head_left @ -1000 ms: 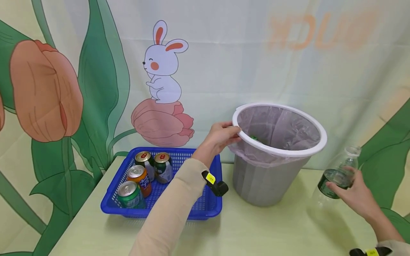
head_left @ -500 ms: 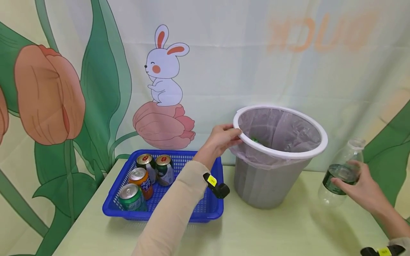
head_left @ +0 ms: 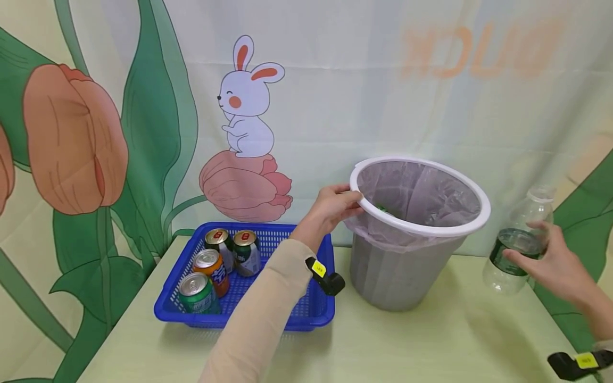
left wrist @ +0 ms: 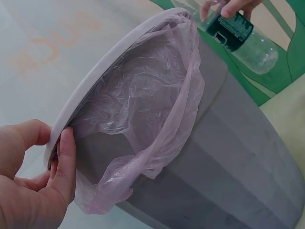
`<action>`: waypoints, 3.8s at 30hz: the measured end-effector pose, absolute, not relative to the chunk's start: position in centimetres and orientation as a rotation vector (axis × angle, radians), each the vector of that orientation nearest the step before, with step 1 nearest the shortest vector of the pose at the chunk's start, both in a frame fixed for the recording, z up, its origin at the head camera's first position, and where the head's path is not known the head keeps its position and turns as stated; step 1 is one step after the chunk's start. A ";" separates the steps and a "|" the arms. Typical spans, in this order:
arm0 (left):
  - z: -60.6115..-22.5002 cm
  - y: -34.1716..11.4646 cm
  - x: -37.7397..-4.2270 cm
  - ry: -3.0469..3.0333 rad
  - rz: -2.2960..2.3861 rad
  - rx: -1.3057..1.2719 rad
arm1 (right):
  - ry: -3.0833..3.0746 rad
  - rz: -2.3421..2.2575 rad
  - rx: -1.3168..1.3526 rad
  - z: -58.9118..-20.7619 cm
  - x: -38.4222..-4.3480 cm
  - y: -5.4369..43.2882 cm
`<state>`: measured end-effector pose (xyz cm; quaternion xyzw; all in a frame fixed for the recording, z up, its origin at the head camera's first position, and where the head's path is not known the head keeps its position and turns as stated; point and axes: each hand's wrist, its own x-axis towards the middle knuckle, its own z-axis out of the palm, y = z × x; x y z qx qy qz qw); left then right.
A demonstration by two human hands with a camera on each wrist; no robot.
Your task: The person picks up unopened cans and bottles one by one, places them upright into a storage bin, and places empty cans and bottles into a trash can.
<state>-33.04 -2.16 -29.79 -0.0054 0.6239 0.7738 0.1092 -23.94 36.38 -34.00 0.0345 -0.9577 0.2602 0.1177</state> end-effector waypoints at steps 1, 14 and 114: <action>-29.8 -2.1 -33.0 1.835 2.275 -0.014 | -2.803 0.756 0.100 -33.7 -23.9 36.5; -29.9 -2.2 -33.1 1.848 2.267 -0.019 | -2.796 0.641 0.102 -30.0 -24.4 36.3; -29.9 -2.2 -33.1 1.832 2.285 -0.027 | -2.914 0.609 0.487 -17.4 -29.7 25.0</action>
